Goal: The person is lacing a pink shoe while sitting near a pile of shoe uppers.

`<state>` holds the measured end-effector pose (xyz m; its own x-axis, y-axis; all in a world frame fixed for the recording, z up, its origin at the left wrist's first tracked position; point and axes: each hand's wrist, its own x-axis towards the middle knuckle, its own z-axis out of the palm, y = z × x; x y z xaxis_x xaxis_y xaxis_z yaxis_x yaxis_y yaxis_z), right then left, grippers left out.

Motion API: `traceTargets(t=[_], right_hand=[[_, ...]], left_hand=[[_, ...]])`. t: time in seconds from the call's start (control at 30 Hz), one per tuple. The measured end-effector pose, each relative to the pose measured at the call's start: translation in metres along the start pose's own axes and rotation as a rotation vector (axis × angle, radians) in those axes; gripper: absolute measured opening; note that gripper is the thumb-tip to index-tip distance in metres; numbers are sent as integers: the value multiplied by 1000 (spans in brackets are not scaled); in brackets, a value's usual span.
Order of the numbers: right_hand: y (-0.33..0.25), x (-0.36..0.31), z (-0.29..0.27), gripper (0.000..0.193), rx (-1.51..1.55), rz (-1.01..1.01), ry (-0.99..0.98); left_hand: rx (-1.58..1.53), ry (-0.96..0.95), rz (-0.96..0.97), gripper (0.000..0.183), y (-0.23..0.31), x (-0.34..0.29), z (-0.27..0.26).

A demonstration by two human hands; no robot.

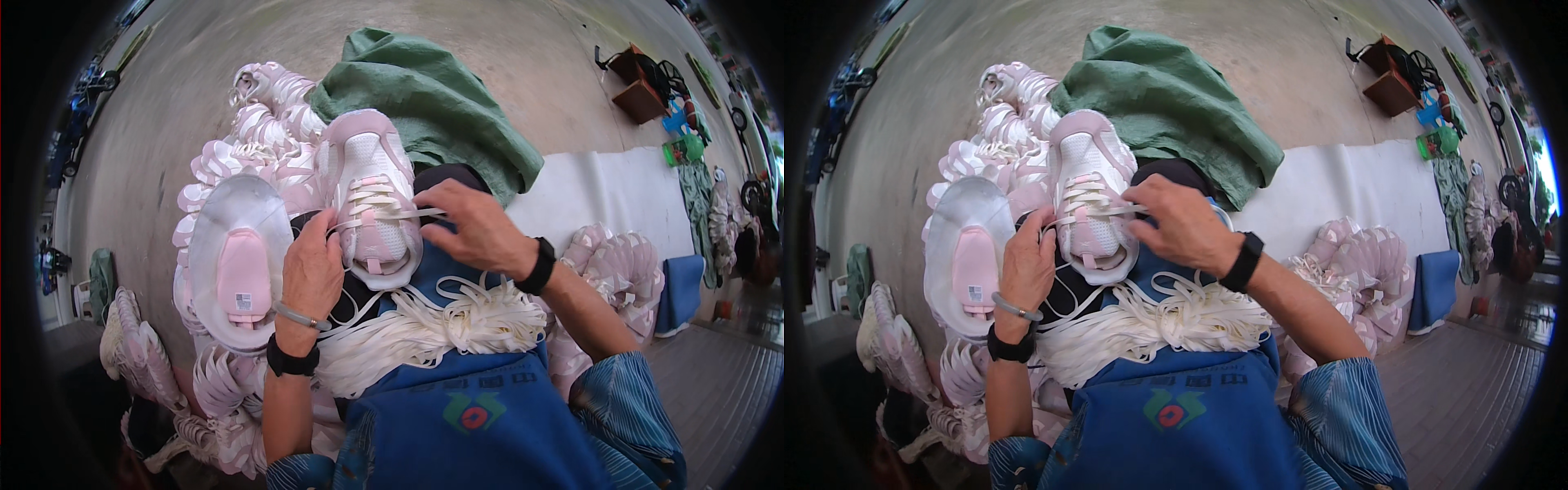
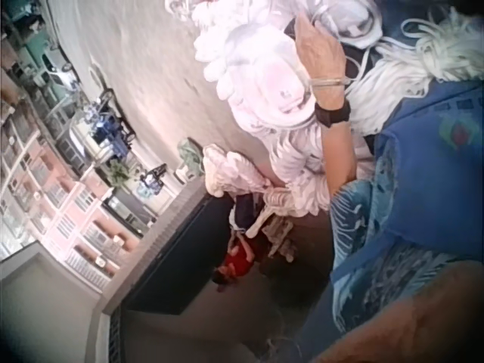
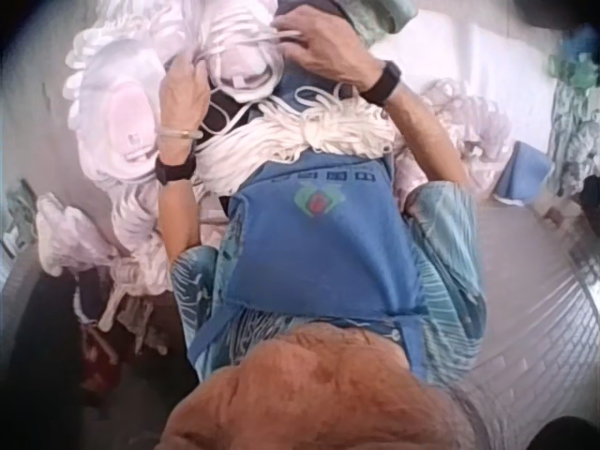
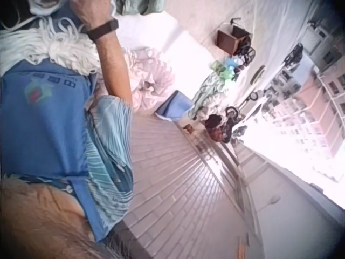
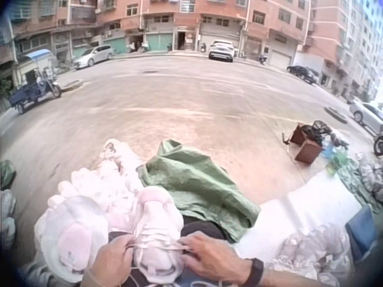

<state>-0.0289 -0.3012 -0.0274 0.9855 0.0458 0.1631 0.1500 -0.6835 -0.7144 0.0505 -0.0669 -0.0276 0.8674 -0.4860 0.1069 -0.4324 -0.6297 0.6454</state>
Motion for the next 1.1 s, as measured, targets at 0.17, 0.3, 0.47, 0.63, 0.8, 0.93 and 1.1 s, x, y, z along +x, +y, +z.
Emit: traceTargets(t=[0.17,0.3,0.47,0.63,0.8,0.93,1.1], right_hand=[[-1,-1,11,23,-102,98,-145],[-14,6,-3,19,-166,-96,-59],[-12,12,-22,15,-345,-285,12],[19,-4,-23,12,-256,-32,21],[21,-9,-24,16,-229,111,119],[5,-5,-29,17,-146,73,200],[18,-1,-38,19,-152,97,243]], left_hand=[[-98,-214,-211,14,0,6,-10],[9,-68,-205,16,-13,6,-40],[224,-154,-178,17,-17,0,-59],[124,35,-117,19,-17,-3,-69],[-40,128,-233,21,15,-8,-78],[-382,-52,-339,20,15,-17,-45],[-287,-242,-391,21,14,-10,-18]])
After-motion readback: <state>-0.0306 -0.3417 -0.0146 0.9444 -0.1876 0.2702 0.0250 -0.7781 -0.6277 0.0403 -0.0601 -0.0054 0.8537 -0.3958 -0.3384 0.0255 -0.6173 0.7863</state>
